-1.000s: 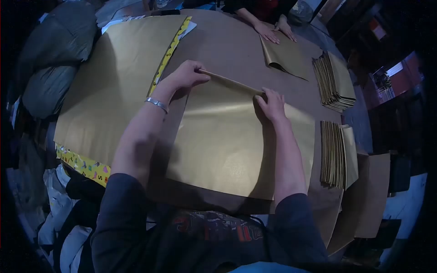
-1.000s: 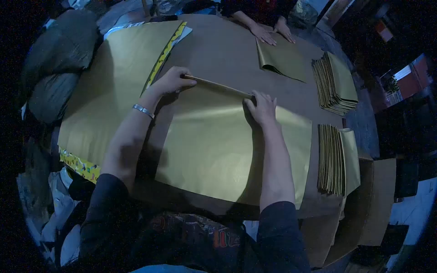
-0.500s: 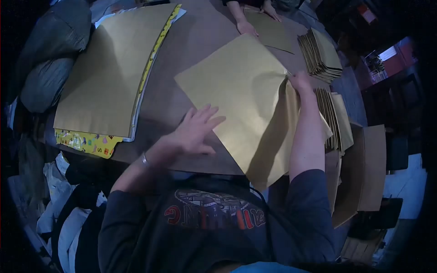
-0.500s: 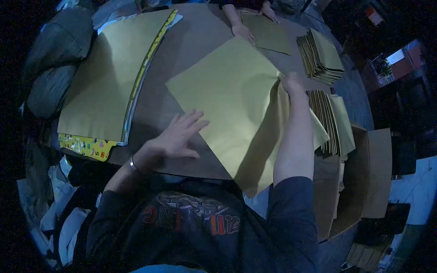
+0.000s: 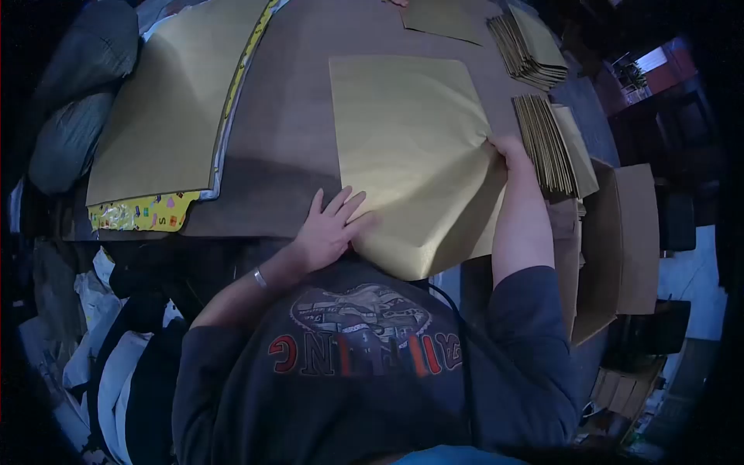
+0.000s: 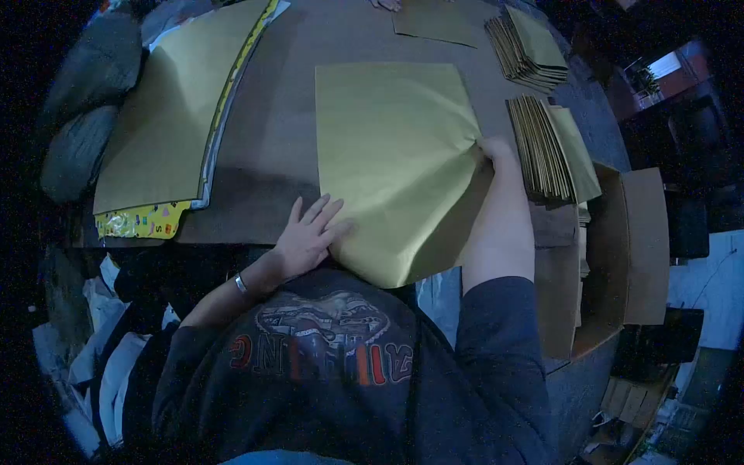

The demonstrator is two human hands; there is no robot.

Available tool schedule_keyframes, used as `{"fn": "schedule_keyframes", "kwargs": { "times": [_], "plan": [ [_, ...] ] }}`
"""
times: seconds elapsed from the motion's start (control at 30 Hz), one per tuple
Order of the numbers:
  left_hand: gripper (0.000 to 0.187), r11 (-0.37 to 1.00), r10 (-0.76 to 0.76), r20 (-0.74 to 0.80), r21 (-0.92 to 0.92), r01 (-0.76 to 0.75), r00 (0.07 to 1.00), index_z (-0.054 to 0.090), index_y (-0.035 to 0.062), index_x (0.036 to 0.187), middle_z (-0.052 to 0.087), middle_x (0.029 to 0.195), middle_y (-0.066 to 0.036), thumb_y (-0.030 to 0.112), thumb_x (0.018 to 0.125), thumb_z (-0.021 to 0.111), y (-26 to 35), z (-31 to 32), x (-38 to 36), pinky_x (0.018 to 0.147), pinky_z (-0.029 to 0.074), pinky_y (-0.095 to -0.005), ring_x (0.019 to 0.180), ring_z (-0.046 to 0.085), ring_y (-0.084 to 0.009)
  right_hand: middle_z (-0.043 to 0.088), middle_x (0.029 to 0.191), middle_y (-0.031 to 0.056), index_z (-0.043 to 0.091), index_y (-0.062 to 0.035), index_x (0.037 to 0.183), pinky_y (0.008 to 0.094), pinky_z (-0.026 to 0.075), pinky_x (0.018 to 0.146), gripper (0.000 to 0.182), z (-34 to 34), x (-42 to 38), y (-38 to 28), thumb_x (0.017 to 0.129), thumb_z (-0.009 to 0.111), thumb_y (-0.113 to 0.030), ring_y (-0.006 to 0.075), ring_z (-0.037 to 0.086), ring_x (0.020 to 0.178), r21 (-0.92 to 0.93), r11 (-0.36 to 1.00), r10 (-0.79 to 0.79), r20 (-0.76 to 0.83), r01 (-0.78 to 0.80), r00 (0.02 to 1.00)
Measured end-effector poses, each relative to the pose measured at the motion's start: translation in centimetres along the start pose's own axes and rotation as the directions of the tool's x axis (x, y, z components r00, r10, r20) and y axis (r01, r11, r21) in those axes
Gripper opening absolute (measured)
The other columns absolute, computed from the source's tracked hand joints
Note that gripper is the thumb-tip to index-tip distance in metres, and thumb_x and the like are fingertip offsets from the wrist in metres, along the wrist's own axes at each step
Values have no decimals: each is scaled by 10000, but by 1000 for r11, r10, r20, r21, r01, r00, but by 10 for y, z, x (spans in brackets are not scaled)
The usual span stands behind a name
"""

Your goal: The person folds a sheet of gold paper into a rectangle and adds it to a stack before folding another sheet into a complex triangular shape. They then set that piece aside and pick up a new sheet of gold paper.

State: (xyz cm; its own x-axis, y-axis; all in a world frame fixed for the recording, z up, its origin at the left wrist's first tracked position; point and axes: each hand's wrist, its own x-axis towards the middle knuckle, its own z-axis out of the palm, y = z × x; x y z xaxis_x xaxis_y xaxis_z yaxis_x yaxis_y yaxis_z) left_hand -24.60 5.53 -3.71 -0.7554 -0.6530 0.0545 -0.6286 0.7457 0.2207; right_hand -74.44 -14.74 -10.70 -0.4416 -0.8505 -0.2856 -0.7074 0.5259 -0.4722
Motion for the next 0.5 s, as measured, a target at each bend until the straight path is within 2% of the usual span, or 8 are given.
{"fn": "schedule_keyframes", "kwargs": {
  "times": [0.17,0.23,0.3,0.33,0.37,0.4,0.43,0.5],
  "plan": [
    [542,995,22,-128,-97,-35,992,537,219,1281,435,1407,-94,173,759,677,0,10,1,1055,211,-671,1349,360,-304,682,924,89,673,-20,1055,417,500,680,396,-6,-21,2,855,636,-360,230,637,795,17,999,27,76,-29,997],
    [447,960,16,-156,-274,-59,988,597,191,1205,550,1299,-72,157,765,667,-8,8,3,1055,210,-666,1285,454,-252,678,914,74,633,-66,1154,415,508,686,425,-30,-83,-21,870,617,-381,226,636,746,260,954,113,140,-147,984],
    [345,885,-15,-239,-454,-98,971,657,128,1099,638,1155,-80,130,755,677,-17,-21,4,1063,305,-532,1154,568,-253,678,917,77,591,-84,1208,408,515,728,446,-42,-102,-5,881,608,-387,235,651,787,352,911,172,149,-215,974],
    [349,838,14,-292,-519,-170,956,663,113,1086,646,1136,-96,128,739,697,-24,-35,6,1047,364,-470,1124,589,-268,679,923,94,590,-72,1201,412,515,756,440,-47,-103,10,882,607,-374,264,654,816,77,997,-27,-18,28,999],
    [371,786,-65,-345,-596,-165,936,667,78,1069,664,1086,-123,120,709,746,-26,-52,2,953,462,-360,1056,629,-257,680,930,111,588,-60,1195,416,515,784,435,-50,-105,26,883,605,-362,293,657,846,-240,943,-262,-118,229,958],
    [397,712,-115,-295,-690,-128,949,662,67,1078,665,1084,-128,127,699,764,-31,-62,0,923,477,-344,1046,631,-239,652,1044,174,510,-53,1283,425,494,861,510,-57,-136,11,863,629,-315,342,622,986,-381,899,-259,-70,214,963],
    [424,628,-158,-235,-774,-86,959,657,56,1086,666,1082,-133,133,688,783,-35,-73,-3,892,493,-328,1036,634,-222,652,1044,174,510,-53,1283,425,494,861,510,-52,-152,9,863,629,-315,342,622,986,-379,901,-256,-76,210,964],
    [416,528,-134,-289,-830,-179,948,647,19,1094,671,1055,-121,96,703,767,-40,-87,-8,901,485,-321,1000,638,-198,457,1370,239,323,-135,1445,462,377,1046,715,-40,-177,7,850,639,-377,421,422,1276,-468,789,-453,-6,398,892]
  ]
}}
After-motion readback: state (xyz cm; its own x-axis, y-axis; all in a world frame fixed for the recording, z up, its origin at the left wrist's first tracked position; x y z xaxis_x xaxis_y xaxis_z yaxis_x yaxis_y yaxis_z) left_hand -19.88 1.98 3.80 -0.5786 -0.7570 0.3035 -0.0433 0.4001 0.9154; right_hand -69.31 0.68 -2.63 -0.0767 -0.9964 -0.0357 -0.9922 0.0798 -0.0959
